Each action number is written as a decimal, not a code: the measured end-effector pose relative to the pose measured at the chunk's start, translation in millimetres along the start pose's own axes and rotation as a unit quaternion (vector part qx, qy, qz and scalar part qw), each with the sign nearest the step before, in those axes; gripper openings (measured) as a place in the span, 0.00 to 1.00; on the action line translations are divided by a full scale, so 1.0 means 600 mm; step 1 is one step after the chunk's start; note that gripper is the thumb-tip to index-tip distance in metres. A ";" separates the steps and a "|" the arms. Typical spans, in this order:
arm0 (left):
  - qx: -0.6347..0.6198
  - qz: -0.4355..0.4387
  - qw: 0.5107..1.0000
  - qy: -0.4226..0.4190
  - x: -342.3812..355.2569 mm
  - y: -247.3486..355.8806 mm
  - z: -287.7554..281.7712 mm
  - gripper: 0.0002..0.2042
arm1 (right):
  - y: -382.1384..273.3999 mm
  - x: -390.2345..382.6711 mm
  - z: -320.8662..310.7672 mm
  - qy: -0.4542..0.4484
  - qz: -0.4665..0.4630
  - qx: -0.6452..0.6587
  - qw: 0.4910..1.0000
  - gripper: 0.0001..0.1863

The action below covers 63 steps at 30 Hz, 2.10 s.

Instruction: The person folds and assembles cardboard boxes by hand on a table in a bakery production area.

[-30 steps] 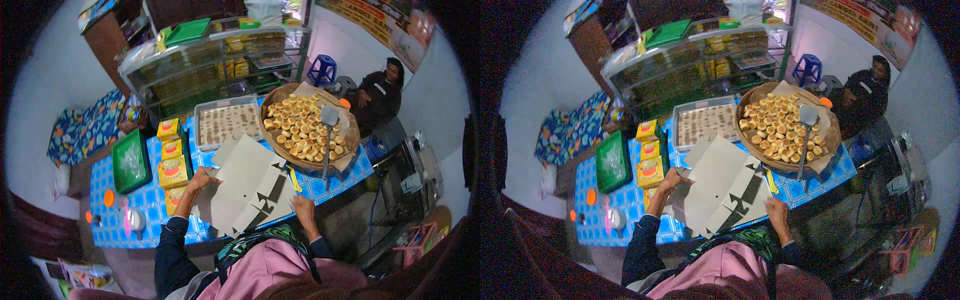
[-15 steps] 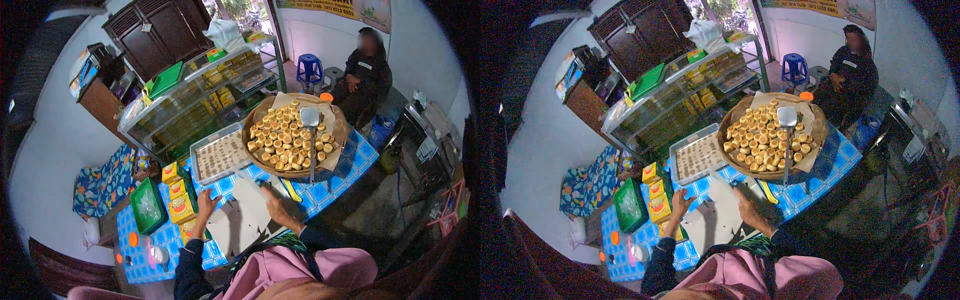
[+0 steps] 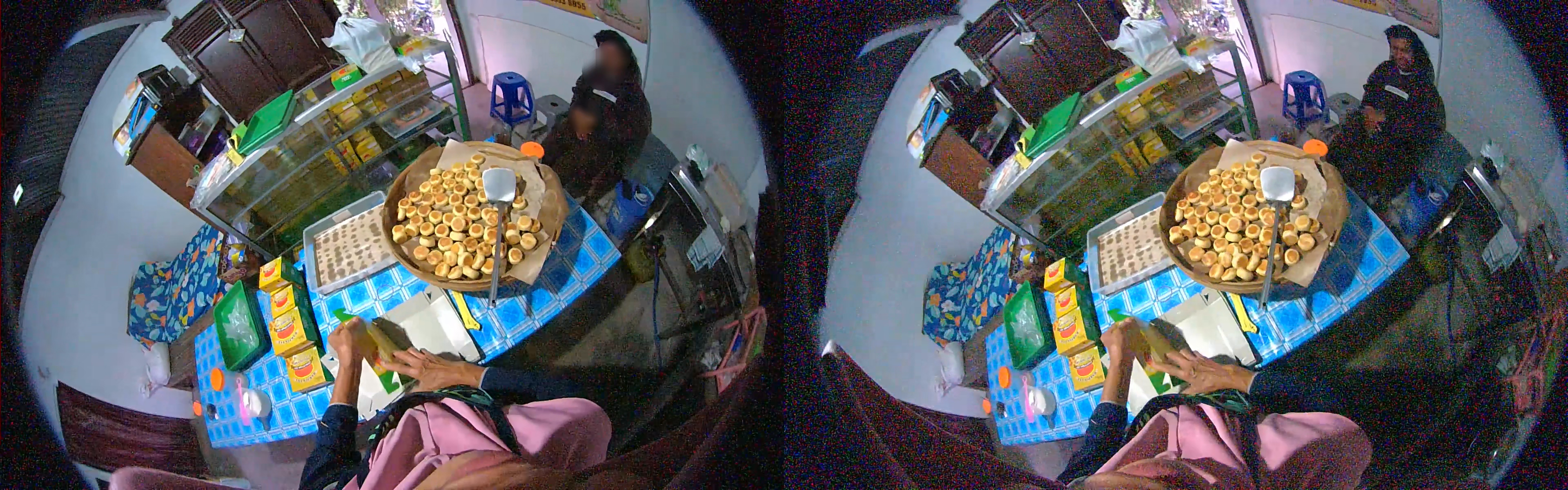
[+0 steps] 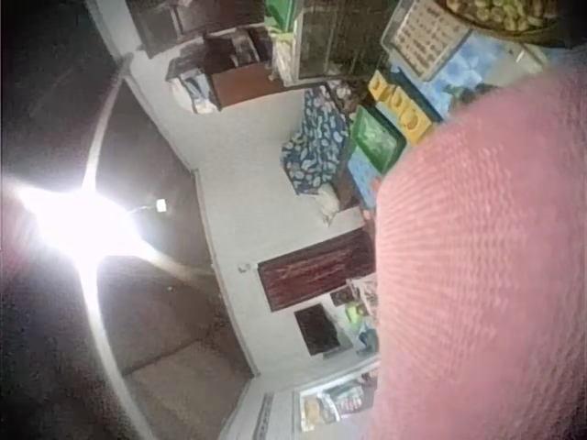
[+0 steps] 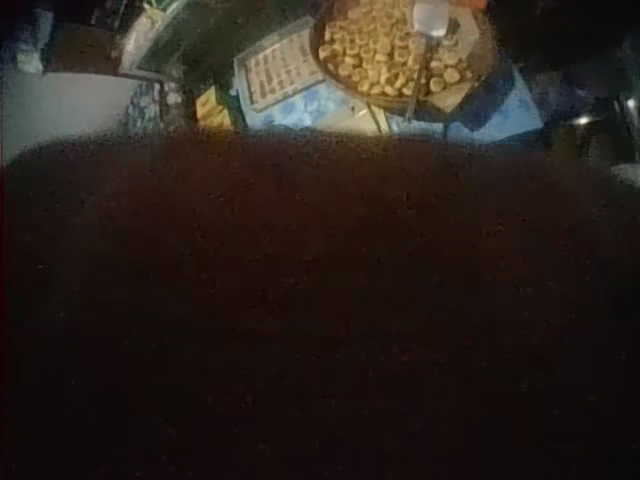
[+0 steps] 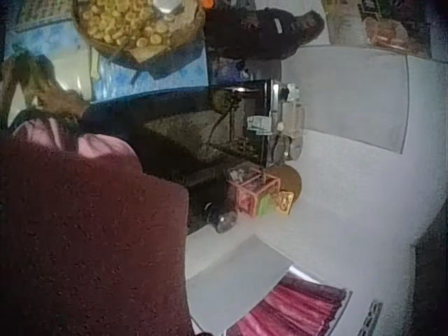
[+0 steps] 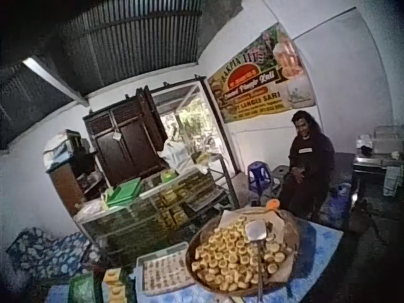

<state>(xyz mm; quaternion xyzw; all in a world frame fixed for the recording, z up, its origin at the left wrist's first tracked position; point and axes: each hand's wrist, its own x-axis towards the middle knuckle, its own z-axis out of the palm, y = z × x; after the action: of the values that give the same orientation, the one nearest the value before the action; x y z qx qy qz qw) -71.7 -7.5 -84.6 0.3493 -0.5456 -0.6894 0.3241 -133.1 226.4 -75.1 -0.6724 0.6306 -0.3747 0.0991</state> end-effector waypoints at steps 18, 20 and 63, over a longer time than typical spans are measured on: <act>-0.214 -0.065 0.973 -0.051 -0.147 0.020 0.074 0.23 | 0.028 0.117 -0.065 0.207 0.113 0.096 0.967 0.19; -0.240 -0.076 0.965 -0.079 -0.115 0.051 0.040 0.13 | 0.004 0.115 -0.060 0.160 -0.015 -0.005 0.987 0.23; 0.077 -0.075 0.972 -0.209 -0.165 -0.007 0.005 0.01 | -0.083 0.053 0.026 0.193 0.153 -0.264 0.932 0.06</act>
<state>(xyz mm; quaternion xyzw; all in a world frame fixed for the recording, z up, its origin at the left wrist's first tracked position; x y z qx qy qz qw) -20.3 76.8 -75.3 0.2618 -0.6245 -0.7256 0.1224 -87.3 201.2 -44.0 -0.4840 0.8093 -0.2973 -0.1498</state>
